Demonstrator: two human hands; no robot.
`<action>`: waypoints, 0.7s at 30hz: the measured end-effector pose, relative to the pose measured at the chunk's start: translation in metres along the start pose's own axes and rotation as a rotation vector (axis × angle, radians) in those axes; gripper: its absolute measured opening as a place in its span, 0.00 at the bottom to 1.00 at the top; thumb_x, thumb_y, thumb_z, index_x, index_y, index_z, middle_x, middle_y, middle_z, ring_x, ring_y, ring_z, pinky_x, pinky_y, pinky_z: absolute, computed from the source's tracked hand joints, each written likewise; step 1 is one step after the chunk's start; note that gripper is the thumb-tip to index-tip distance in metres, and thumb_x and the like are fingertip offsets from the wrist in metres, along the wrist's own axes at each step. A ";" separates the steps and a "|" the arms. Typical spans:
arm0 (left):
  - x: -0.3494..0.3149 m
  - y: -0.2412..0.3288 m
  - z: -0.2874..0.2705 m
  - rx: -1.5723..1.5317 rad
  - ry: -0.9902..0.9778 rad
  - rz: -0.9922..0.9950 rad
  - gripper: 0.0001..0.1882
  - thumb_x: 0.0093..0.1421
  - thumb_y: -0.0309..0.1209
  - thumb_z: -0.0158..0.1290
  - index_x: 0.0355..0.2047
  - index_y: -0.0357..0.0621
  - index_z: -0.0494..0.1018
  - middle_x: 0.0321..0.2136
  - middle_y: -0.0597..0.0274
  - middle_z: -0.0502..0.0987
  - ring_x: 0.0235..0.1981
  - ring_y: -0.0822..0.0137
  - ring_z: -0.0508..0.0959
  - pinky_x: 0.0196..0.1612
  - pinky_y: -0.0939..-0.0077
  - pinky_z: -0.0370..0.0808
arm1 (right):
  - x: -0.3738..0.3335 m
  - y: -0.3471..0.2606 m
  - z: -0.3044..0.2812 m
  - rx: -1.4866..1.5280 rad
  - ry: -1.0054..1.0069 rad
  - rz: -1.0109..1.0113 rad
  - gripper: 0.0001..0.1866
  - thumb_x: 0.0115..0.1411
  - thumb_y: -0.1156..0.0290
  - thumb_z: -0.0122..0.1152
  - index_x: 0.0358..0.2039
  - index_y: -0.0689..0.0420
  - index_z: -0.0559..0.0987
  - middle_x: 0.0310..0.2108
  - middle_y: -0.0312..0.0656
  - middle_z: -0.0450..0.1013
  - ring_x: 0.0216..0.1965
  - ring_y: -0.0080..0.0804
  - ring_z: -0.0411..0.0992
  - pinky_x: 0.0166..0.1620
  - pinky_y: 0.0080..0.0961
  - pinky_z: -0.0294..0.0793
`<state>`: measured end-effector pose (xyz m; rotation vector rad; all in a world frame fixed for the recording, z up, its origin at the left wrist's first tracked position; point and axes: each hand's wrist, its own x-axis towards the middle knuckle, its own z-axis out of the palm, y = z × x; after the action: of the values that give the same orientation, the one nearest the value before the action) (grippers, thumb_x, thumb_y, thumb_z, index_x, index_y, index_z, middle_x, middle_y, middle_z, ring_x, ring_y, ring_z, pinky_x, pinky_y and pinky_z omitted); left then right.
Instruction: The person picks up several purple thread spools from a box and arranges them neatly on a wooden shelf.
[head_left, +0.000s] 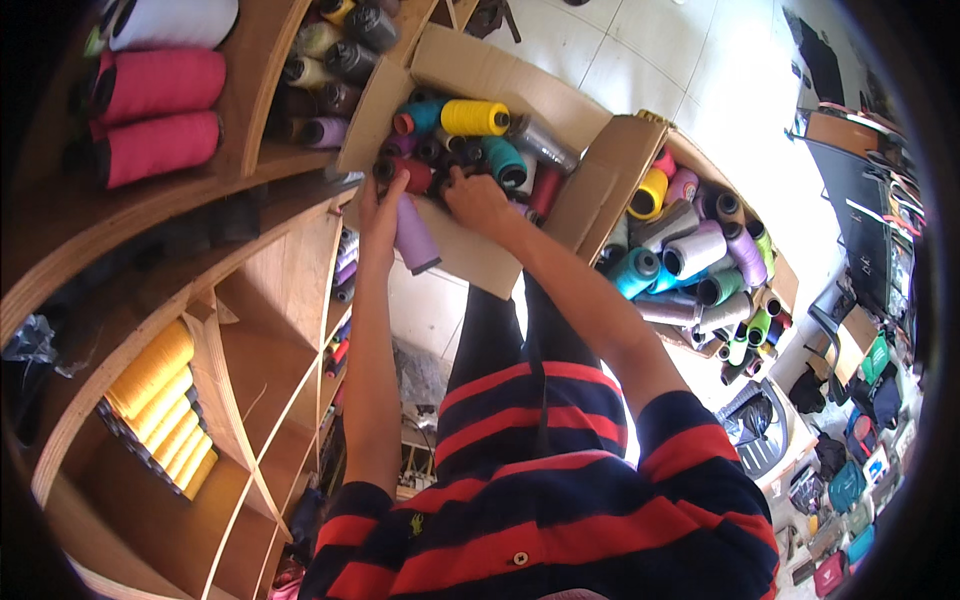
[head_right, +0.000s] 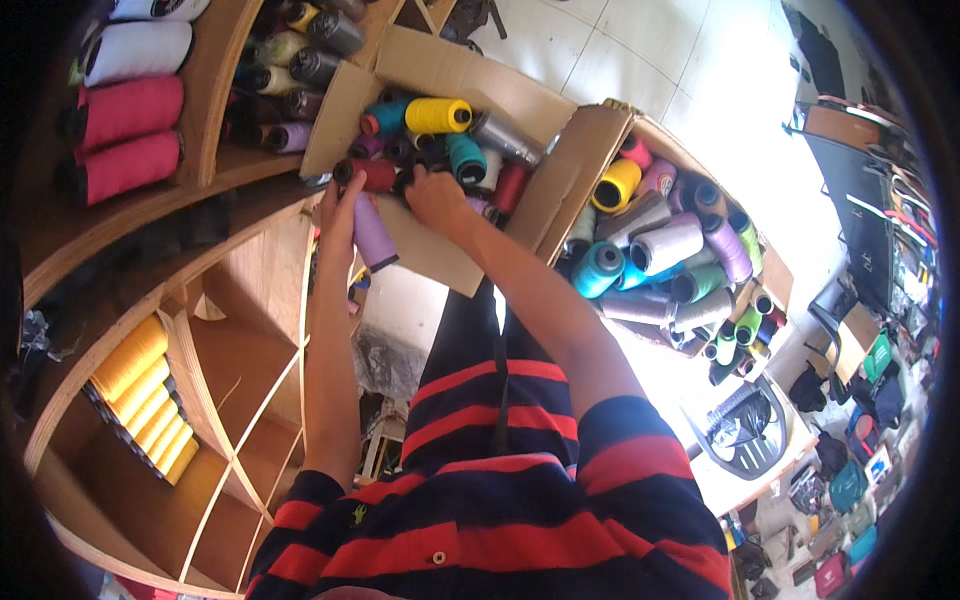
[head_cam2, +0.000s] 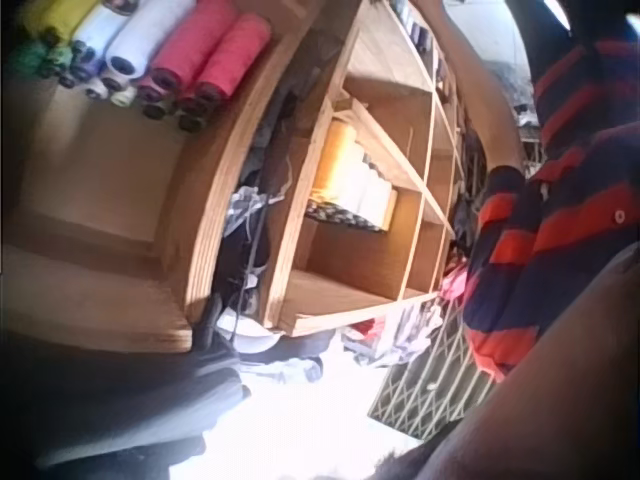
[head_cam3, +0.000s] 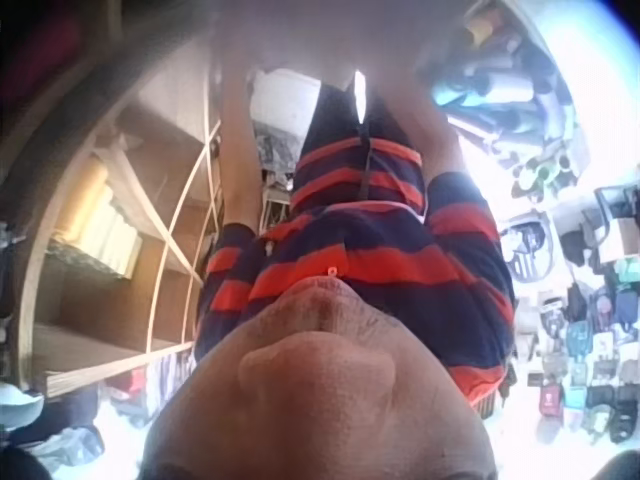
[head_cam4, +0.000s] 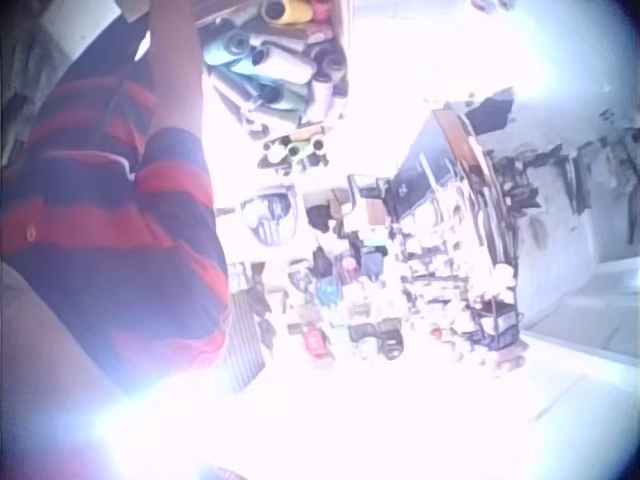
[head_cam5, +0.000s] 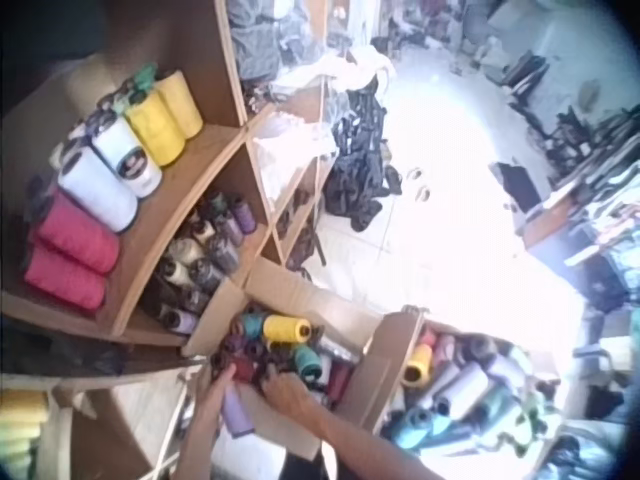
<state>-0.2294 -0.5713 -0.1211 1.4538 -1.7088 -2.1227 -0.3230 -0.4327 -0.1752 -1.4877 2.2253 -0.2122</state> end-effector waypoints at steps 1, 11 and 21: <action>0.000 0.002 0.002 0.008 -0.004 -0.005 0.20 0.57 0.39 0.57 0.46 0.43 0.68 0.29 0.63 0.73 0.25 0.74 0.74 0.28 0.80 0.71 | -0.002 0.001 0.004 0.014 0.045 -0.010 0.11 0.50 0.68 0.56 0.33 0.56 0.80 0.38 0.52 0.70 0.28 0.42 0.77 0.29 0.33 0.77; 0.008 0.007 0.000 0.022 -0.046 -0.018 0.20 0.57 0.41 0.58 0.44 0.43 0.68 0.24 0.64 0.72 0.23 0.75 0.73 0.26 0.80 0.70 | -0.036 -0.013 -0.024 0.244 0.178 0.116 0.14 0.50 0.73 0.57 0.39 0.56 0.75 0.44 0.49 0.66 0.29 0.44 0.76 0.32 0.35 0.77; 0.031 0.015 0.003 -0.065 -0.106 -0.164 0.23 0.56 0.42 0.59 0.47 0.44 0.66 0.22 0.65 0.72 0.22 0.75 0.73 0.26 0.81 0.70 | -0.087 -0.019 -0.061 0.916 0.769 0.468 0.14 0.51 0.74 0.58 0.39 0.61 0.70 0.33 0.49 0.72 0.32 0.46 0.75 0.36 0.36 0.73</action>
<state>-0.2560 -0.5926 -0.1288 1.5386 -1.5870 -2.3543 -0.3074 -0.3689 -0.0894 -0.3812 2.3485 -1.5913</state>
